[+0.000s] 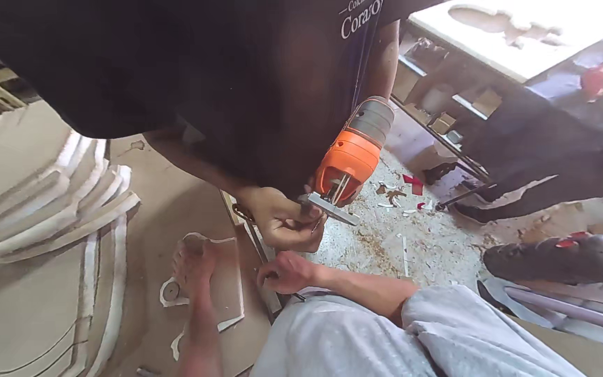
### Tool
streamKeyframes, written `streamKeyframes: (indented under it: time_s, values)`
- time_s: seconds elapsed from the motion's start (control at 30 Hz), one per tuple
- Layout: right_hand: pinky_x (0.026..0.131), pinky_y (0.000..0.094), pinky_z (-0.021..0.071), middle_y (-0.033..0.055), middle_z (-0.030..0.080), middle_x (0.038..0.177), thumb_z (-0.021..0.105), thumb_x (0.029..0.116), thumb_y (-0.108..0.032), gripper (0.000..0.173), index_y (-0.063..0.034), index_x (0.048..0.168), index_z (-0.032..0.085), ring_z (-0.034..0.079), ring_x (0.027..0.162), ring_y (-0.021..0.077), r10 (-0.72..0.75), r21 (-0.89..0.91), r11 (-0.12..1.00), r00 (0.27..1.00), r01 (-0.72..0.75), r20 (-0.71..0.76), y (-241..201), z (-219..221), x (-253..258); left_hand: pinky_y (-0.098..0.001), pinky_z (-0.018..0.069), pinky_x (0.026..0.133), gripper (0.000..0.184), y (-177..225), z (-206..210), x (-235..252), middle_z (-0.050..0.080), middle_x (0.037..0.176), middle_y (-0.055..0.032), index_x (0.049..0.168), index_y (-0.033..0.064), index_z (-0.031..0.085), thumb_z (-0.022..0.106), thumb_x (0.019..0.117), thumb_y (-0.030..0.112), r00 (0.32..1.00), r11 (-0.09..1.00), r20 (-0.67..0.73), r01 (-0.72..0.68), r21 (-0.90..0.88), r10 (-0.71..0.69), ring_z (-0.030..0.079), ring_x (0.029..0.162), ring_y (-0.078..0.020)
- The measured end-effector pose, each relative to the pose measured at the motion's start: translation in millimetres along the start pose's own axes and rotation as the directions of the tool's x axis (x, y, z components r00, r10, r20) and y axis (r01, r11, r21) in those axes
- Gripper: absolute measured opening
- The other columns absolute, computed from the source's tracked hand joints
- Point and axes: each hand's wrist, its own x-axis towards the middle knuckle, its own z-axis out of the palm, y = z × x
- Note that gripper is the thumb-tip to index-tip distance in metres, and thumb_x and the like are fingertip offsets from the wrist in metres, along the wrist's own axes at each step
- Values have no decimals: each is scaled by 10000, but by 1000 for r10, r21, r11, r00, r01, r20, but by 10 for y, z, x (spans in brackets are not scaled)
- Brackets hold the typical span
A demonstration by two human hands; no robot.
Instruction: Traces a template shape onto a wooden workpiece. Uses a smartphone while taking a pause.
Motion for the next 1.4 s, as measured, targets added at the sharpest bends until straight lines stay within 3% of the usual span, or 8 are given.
streamKeyframes:
  time_s: [0.57,0.83,0.93,1.03,1.1,1.2,1.27,1.4]
  values:
    - [733,496,564,102,755,883,623,938,-126,182,-66,1018,775,722,799,237,-56,-14,998,998,56,-4,29,33,36,-662,363,1114,826,-14,19,23,469,1541,-216,1537,73,438,519,939,637,1000,1000,-10,9,6,-9,440,1425,-423]
    - [777,496,561,84,759,904,638,944,-169,189,-98,1045,780,722,831,212,67,-30,997,997,-66,26,17,107,-14,-664,362,1117,841,0,-6,61,469,1529,-241,1528,65,445,521,929,652,1000,1000,22,18,11,-18,441,1420,-433]
    - [759,413,595,51,766,892,616,972,-176,207,-68,1066,767,718,773,137,95,125,988,995,-94,1,9,193,-42,-650,356,1126,862,-49,8,57,471,1524,-244,1524,59,438,508,916,665,999,1000,24,29,6,-29,437,1424,-428]
    - [694,340,604,67,772,950,473,1015,-123,301,-2,1119,728,709,738,112,142,390,910,990,-140,25,-78,222,-79,-701,328,1113,884,-37,-21,61,434,1552,-257,1546,56,409,527,914,662,998,999,56,17,-50,-14,401,1440,-461]
    - [706,341,608,102,751,1044,417,956,-65,360,32,1174,686,712,813,135,106,502,858,994,-110,36,-109,272,-88,-721,304,1114,888,-39,-32,51,406,1575,-253,1557,62,393,524,914,660,998,996,59,19,-88,-14,377,1451,-474]
    - [748,320,595,111,730,1039,574,891,-5,291,53,1170,628,694,844,118,40,384,923,998,-21,-41,-221,408,-53,-727,292,1116,884,-46,-60,27,393,1582,-253,1569,72,372,541,921,649,998,991,57,27,-129,-20,364,1456,-481]
    - [771,338,606,119,752,1019,669,940,-62,226,54,1129,623,717,840,131,16,245,970,993,13,-119,-260,511,-22,-737,295,1105,891,-59,-48,24,393,1577,-266,1570,66,361,523,922,656,998,991,58,13,-136,-5,362,1454,-489]
    - [788,404,622,123,749,1083,459,1065,-183,308,42,1195,622,735,858,165,-15,132,990,980,41,-197,-188,652,42,-729,289,1110,870,-90,-17,58,387,1582,-263,1554,56,376,515,926,642,999,987,49,-8,-160,16,364,1455,-483]
